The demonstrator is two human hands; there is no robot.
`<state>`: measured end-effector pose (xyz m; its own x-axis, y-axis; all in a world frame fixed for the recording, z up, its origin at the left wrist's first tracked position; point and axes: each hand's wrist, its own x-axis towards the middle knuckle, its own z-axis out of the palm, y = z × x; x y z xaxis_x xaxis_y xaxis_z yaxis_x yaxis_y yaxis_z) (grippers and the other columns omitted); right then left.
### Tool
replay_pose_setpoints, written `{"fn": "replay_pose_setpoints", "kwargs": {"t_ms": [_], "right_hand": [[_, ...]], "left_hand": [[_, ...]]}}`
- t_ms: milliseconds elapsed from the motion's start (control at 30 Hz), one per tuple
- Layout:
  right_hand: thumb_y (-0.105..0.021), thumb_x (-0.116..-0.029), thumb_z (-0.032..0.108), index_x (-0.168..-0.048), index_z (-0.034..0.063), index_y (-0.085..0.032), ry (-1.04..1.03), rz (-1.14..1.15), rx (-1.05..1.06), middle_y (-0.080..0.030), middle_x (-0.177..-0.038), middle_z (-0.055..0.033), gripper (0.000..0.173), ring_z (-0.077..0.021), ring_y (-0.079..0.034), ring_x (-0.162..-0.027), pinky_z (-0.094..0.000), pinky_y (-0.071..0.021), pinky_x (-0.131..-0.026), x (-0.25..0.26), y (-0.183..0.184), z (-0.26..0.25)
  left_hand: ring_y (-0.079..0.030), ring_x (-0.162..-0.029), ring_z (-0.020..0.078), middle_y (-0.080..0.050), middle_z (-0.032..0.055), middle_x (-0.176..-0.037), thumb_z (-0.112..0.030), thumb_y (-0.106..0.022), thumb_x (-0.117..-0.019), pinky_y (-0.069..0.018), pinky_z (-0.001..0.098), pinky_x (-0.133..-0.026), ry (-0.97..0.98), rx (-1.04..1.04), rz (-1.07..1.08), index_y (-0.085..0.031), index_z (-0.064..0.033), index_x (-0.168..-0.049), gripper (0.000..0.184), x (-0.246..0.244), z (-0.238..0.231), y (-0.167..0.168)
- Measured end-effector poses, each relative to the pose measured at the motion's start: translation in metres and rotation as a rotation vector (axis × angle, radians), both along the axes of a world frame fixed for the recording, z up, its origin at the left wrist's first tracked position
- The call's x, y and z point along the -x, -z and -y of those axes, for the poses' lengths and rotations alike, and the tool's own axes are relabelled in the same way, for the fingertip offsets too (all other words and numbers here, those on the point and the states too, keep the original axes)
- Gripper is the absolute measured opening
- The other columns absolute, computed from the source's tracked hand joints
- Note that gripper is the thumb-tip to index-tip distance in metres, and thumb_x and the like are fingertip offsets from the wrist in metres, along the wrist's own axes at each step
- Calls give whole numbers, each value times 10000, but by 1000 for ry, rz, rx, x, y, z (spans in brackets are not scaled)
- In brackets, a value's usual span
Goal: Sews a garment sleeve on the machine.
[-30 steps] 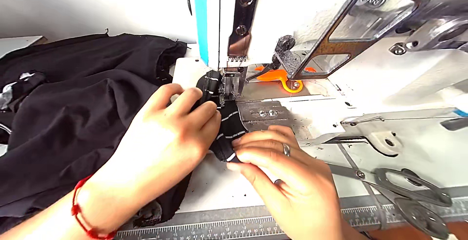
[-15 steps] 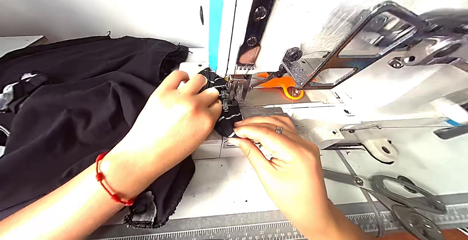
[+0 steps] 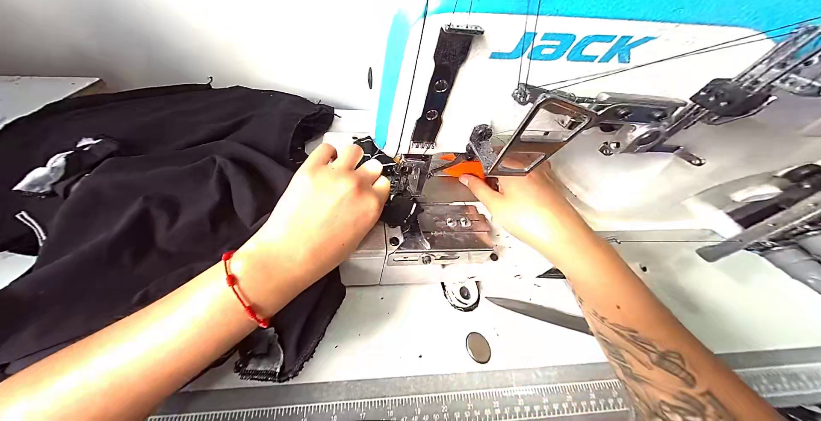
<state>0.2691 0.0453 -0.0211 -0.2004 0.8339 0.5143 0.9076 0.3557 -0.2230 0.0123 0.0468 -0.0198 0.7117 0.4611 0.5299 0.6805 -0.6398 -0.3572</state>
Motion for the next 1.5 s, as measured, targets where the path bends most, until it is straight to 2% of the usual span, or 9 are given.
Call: {"fn": "replay_pose_setpoints", "kwargs": {"t_ms": [533,767,900,1000,1167,1267,1367,1433,1500], "right_hand": [[-714,-947,86,-1159,3,-730,-31,-61,-40,-717,-1060,-208,229,-408,-659,-1072,-666,-379,-1021,-4,-3,-10],[-692,-960,84,-1178,19,-740,-34,-55,-111,-717,-1043,-228,232,-427,-671,-1035,-648,-462,-911,-2,-16,-2],[-687,-950,77,-1059,-36,-747,-158,-69,70,-723,-1013,-242,168,-421,-671,-1045,-649,-426,-955,23,-20,-18],[-692,-944,65,-1085,-65,-723,-378,-81,266,-711,-1063,-218,194,-294,-663,-1066,-465,-477,-985,29,-15,-46],[-714,-947,80,-1067,-21,-722,-330,-126,283,-714,-1012,-169,158,-235,-674,-977,-442,-515,-908,23,-18,-28],[-713,-929,249,-1220,27,-694,-307,-232,86,-670,-1230,-169,367,-321,-614,-1188,-571,-472,-1000,-4,-4,16],[-652,-963,304,-1196,180,-713,-545,-488,106,-681,-1235,76,272,-45,-614,-1192,-284,-537,-1008,-8,20,64],[-640,-1010,203,-1150,105,-705,-799,-565,306,-704,-1165,26,184,-8,-624,-1130,-229,-529,-979,21,22,97],[-664,-993,138,-1141,-15,-696,-950,-562,424,-708,-1112,-136,216,-97,-668,-1016,-235,-547,-903,64,26,121]], "left_hand": [[-680,-709,373,-685,162,-745,41,-611,-860,-453,496,-551,78,-68,195,-659,4,-739,136,6,-68,-1],[-671,-1060,505,-728,262,-1093,22,-642,-920,-458,708,-845,-204,284,221,-754,36,-1005,142,7,-108,-18],[-657,-1087,513,-711,293,-1084,-20,-630,-958,-443,706,-889,-390,431,126,-739,26,-1061,157,2,-115,-26],[-654,-1099,522,-693,308,-1135,-51,-610,-980,-471,714,-860,-467,528,151,-721,41,-1091,182,-4,-112,-29],[-540,-1287,497,-460,277,-1507,-220,-690,-979,-453,697,-969,-422,530,470,-421,-30,-1531,643,43,-75,-28],[-660,-1119,394,-628,240,-1299,-296,-649,-1009,-534,600,-937,-417,359,601,-525,6,-1406,514,118,12,-16],[-681,-957,360,-687,206,-1089,-405,-737,-902,-563,582,-820,-450,429,582,-660,32,-1175,521,185,95,35],[-686,-1029,400,-709,190,-1105,-456,-742,-881,-538,654,-844,-464,480,452,-715,-1,-1092,503,198,128,74],[-712,-912,274,-727,89,-940,-393,-629,-949,-560,530,-805,-431,300,463,-713,-71,-920,334,180,146,95]]}}
